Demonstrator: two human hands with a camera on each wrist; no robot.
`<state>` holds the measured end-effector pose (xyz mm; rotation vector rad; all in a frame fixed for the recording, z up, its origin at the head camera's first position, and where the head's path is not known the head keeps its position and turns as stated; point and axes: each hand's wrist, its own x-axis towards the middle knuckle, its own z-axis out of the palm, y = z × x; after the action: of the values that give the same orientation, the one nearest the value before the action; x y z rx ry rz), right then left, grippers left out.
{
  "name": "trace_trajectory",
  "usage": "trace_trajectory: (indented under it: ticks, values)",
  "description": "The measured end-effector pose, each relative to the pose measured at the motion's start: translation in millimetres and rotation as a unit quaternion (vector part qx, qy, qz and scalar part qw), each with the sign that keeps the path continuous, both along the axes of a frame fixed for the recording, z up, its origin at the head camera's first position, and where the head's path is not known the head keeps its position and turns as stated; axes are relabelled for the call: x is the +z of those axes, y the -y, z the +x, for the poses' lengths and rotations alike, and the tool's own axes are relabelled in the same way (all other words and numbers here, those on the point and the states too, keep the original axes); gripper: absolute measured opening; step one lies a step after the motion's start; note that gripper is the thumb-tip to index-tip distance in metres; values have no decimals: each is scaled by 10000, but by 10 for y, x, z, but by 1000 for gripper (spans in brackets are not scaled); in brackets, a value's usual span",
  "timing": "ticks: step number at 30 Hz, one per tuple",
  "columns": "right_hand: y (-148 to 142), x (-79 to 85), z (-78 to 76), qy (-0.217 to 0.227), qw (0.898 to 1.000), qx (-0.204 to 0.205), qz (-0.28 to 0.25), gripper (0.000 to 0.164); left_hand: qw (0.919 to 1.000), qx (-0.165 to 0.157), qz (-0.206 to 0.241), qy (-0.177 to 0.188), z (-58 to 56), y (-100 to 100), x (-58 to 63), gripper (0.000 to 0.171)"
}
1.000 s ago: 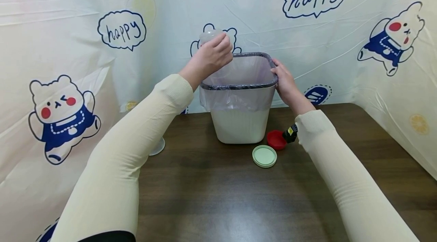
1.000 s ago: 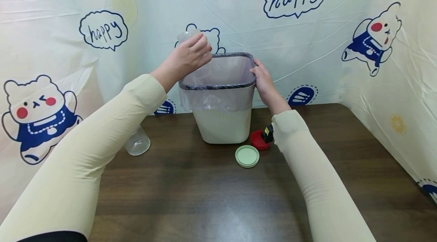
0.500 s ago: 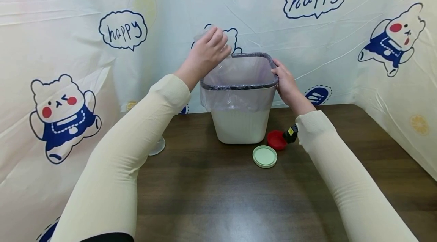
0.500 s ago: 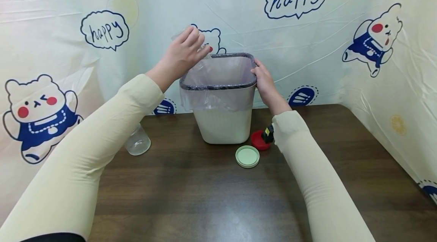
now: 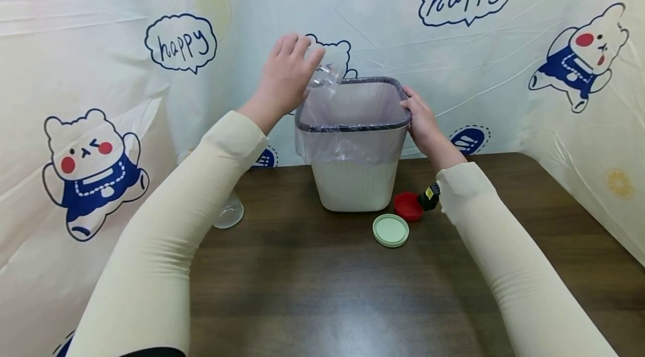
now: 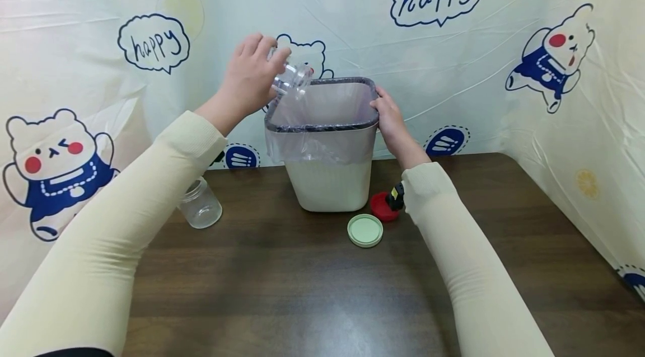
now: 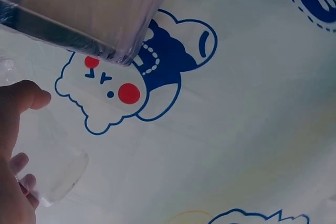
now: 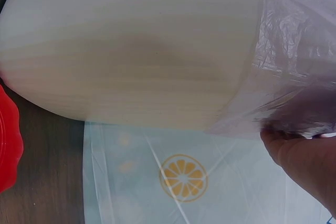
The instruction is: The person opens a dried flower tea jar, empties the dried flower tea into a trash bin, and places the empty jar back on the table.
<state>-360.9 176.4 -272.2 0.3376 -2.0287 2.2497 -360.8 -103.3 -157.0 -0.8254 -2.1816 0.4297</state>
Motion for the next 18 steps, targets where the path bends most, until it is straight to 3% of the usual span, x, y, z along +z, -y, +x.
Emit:
trace_trajectory:
  ticks: [5, 9, 13, 18]
  values:
    - [6, -1, 4, 27, 10000, 6, 70, 59, 9959, 7, 781, 462, 92, 79, 21, 65]
    - [7, 2, 5, 40, 10000, 6, 32, 59, 9876, -55, 1339, 819, 144, 134, 25, 70]
    - [6, 5, 3, 50, 10000, -4, -3, 59, 9746, -34, 1875, 1220, 197, 163, 10, 73]
    - [9, 6, -1, 100, 9999, -35, 12, 59, 9480, -30, 2613, 1815, 277, 180, -18, 78]
